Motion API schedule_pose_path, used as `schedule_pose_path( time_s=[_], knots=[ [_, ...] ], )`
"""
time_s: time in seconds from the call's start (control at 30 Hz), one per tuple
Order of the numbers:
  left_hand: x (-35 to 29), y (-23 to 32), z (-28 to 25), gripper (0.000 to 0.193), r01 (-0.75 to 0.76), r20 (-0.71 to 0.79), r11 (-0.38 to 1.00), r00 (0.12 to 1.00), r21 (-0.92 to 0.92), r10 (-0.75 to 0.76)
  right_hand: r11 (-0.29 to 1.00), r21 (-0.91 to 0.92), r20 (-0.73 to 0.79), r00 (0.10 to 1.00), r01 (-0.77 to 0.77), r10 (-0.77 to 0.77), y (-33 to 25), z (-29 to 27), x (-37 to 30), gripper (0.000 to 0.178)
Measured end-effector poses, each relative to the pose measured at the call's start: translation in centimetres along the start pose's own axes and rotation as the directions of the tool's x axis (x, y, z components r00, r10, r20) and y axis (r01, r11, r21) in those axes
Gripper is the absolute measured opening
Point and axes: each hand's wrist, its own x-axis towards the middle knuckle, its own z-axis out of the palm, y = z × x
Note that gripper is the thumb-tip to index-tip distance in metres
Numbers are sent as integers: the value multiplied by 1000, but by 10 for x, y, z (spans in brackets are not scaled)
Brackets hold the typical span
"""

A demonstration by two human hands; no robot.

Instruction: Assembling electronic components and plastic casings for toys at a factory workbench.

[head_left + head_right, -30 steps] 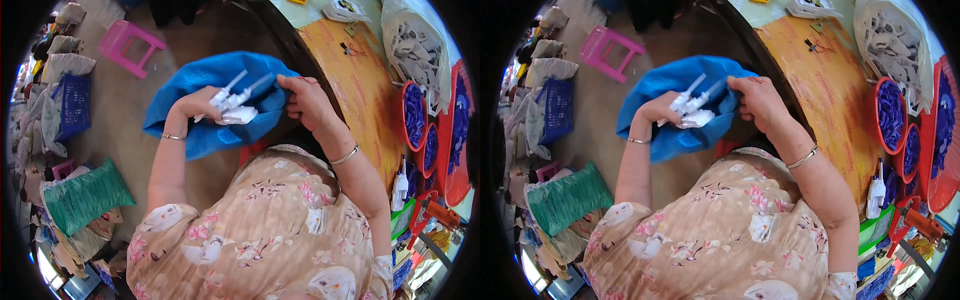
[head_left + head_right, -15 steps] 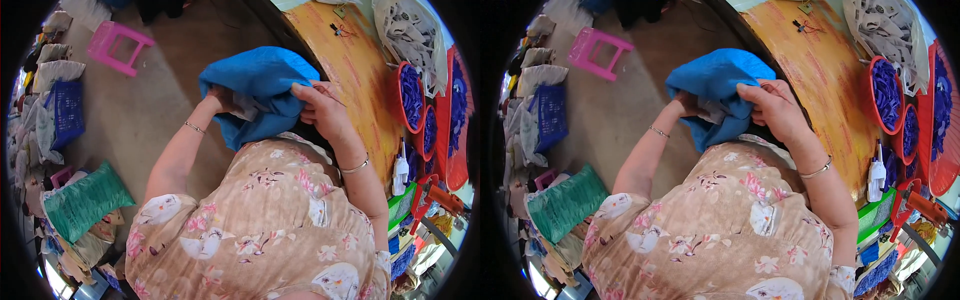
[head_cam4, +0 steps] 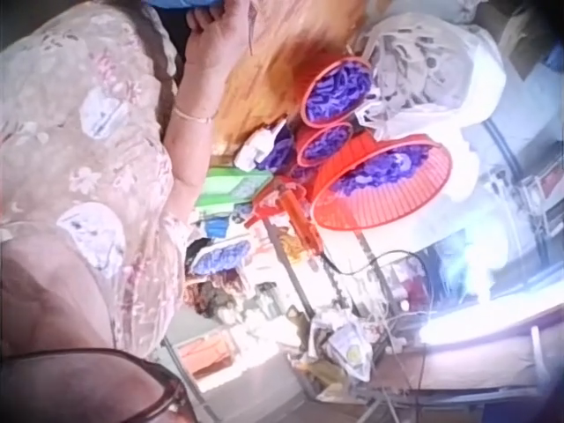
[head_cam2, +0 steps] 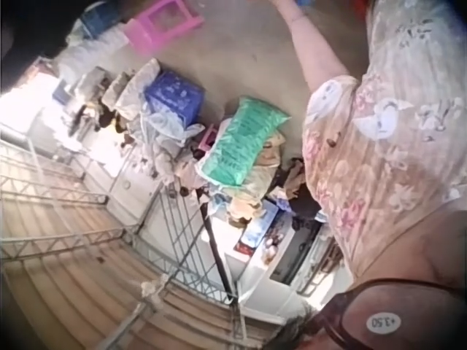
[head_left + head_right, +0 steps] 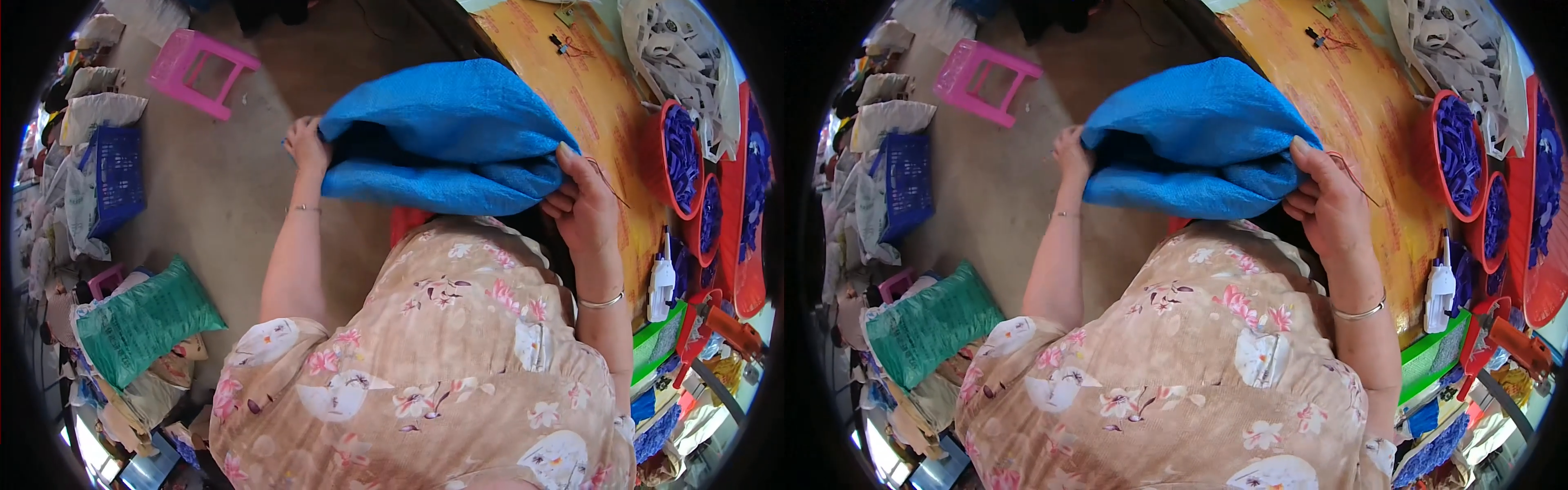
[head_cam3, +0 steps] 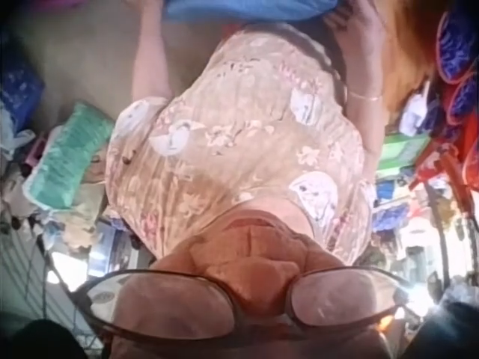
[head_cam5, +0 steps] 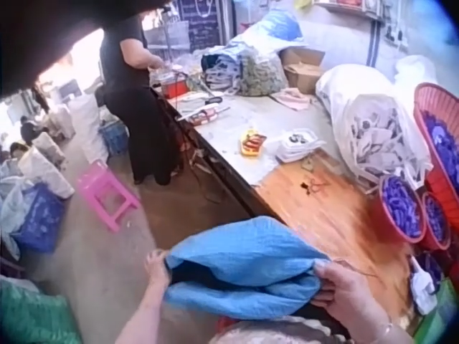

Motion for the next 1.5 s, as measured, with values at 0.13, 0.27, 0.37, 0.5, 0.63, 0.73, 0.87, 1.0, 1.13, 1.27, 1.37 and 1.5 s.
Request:
schedule_pose_path(
  time_s=[0.13,0.27,0.37,0.5,0.63,0.73,0.87,1.0,1.13,1.27,1.37,1.5],
  knots=[
    [50,-33,-35,23,238,333,900,936,-365,-112,981,-169,-77,991,92,-106,-6,-3,-1,29],
    [135,5,-168,28,169,246,960,963,-225,-111,662,-653,-15,867,369,-498,17,-11,5,28],
    [147,29,-166,41,-41,379,999,925,-17,44,14,-965,220,837,262,-501,35,-5,16,27],
    [159,30,-106,53,-64,407,997,912,31,46,-159,-976,197,918,150,-345,56,-9,32,28],
    [121,74,-88,73,-246,159,959,962,144,222,112,-979,136,956,170,-261,72,-27,56,39],
    [69,117,-74,20,-357,3,873,925,-334,379,168,-981,45,961,94,-274,92,-54,73,40],
    [-27,123,-7,43,-247,895,931,294,-269,336,234,-972,-66,943,13,-325,100,-59,73,37],
    [-84,95,21,46,537,733,796,-417,-279,538,4,-995,85,883,98,-462,109,-59,74,35],
    [-13,114,-53,50,-197,929,924,108,-328,353,-208,-955,280,879,213,-386,113,-77,77,37],
    [29,107,-65,74,-487,359,840,759,-241,543,-168,-962,268,865,215,-425,106,-62,67,38],
    [65,124,-19,80,-565,275,796,747,-218,606,-51,-996,84,911,69,-404,101,-55,70,39],
    [81,153,15,85,-620,237,753,714,-223,658,-72,-997,62,924,37,-376,97,-46,66,37]
  ],
)
